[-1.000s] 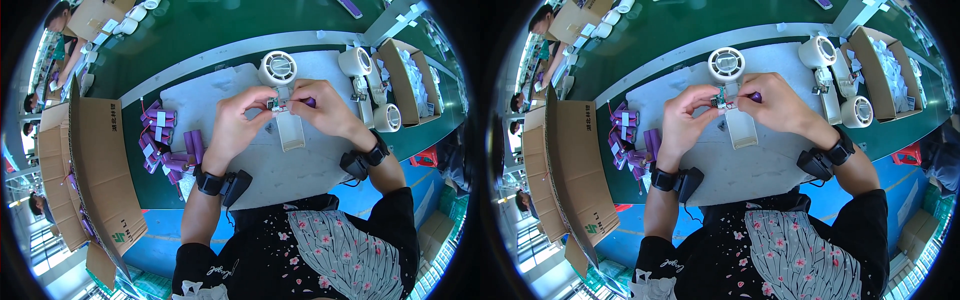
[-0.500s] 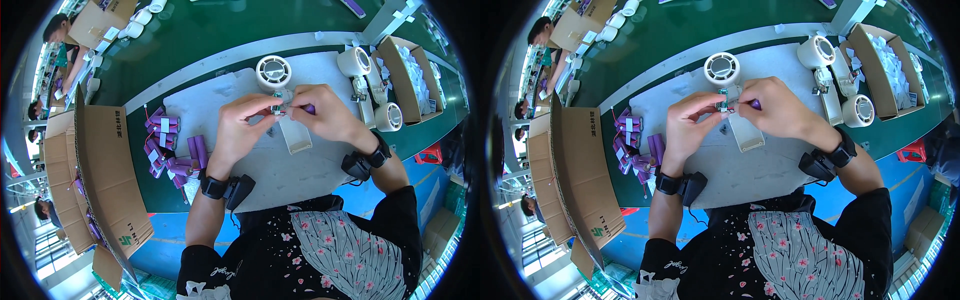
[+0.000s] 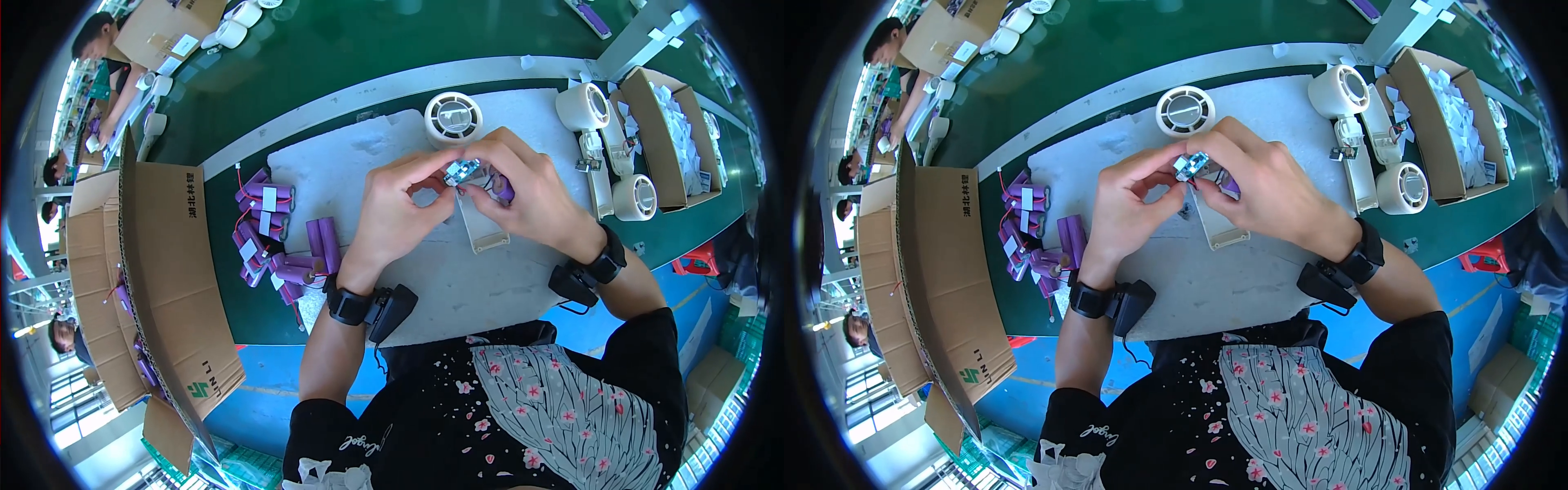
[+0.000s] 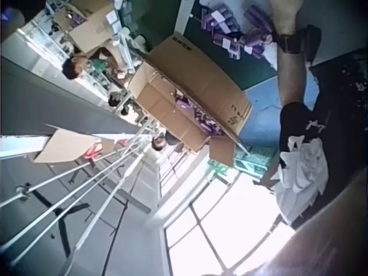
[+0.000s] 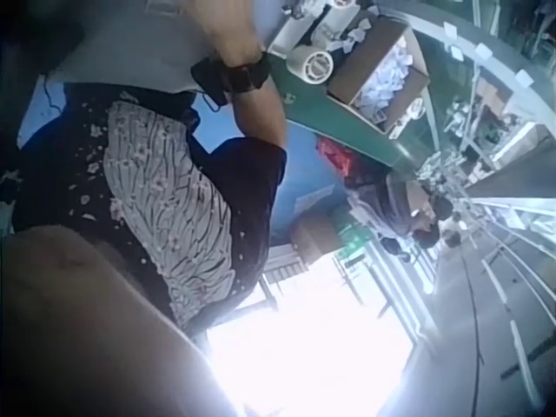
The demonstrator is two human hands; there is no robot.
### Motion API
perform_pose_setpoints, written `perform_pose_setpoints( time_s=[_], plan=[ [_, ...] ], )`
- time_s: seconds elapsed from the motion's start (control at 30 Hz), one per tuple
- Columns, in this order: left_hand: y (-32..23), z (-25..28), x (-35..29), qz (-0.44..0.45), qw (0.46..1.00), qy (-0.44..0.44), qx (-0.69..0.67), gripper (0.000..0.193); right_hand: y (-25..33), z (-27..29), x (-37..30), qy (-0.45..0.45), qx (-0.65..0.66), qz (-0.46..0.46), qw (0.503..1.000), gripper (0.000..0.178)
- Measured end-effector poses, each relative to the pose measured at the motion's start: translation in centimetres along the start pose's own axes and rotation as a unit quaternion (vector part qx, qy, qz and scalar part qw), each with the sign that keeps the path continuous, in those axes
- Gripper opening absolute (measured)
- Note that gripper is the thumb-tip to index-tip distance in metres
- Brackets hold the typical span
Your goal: The person picks up a battery pack from a box, connects its wires to a circuit board inside a plastic fan housing, and presses the battery into place.
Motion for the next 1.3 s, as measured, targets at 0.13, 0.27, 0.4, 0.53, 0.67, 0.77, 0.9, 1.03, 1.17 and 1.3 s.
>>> perform_pose_setpoints(
  time_s=[0.13, 0.27, 0.4, 0.53, 0.67, 0.77, 0.9, 1.03, 1.17, 1.3],
  plan=[
    [0.4, 0.2, -0.2, 0.031, 0.999, 0.004, -0.028, 0.043, -0.1, -0.1, 0.0, -0.011, -0.015, 0.011, 1.000, 0.034],
    [1.1, 0.2, -0.2, 0.060, 0.997, 0.010, -0.057, 0.040, -0.5, -0.2, -0.1, -0.020, -0.003, 0.013, 1.000, 0.038],
    [1.0, 0.3, -0.3, 0.066, 0.997, -0.003, -0.036, 0.035, -0.8, -0.2, -0.1, -0.025, 0.000, -0.004, 1.000, 0.038],
    [0.4, 0.3, -0.3, 0.044, 0.999, -0.021, 0.007, 0.030, -1.0, -0.3, -0.1, -0.037, 0.009, -0.015, 0.999, 0.038],
    [-0.2, 0.3, -0.3, 0.016, 0.998, -0.028, 0.048, 0.029, -1.1, -0.3, -0.2, -0.035, 0.005, -0.013, 0.999, 0.037],
    [-0.4, 0.2, -0.3, 0.010, 0.998, -0.029, 0.064, 0.029, -1.2, -0.2, -0.2, -0.036, -0.002, -0.018, 0.999, 0.036],
    [-0.2, 0.1, -0.3, 0.008, 0.997, -0.038, 0.067, 0.026, -1.1, -0.2, -0.2, -0.052, -0.009, -0.007, 0.999, 0.034],
    [0.0, 0.1, -0.2, -0.007, 0.996, -0.054, 0.068, 0.021, -1.2, -0.3, -0.2, -0.053, -0.007, -0.013, 0.998, 0.033],
    [-0.2, 0.2, -0.2, -0.022, 0.995, -0.057, 0.084, 0.020, -1.2, -0.4, -0.3, -0.056, -0.003, -0.023, 0.998, 0.033],
    [-0.5, 0.1, -0.2, -0.024, 0.993, -0.050, 0.104, 0.020, -1.1, -0.4, -0.3, -0.054, -0.016, -0.023, 0.998, 0.032]
  ],
)
Point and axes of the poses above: each hand's wrist, its own x-axis towards the middle knuckle, its own z-axis out of the back of the hand, y = z × x, the point moved 5 cm from there along x, towards the middle knuckle, and after that the axes turned 4 degrees about z, right-handed, at the moved point
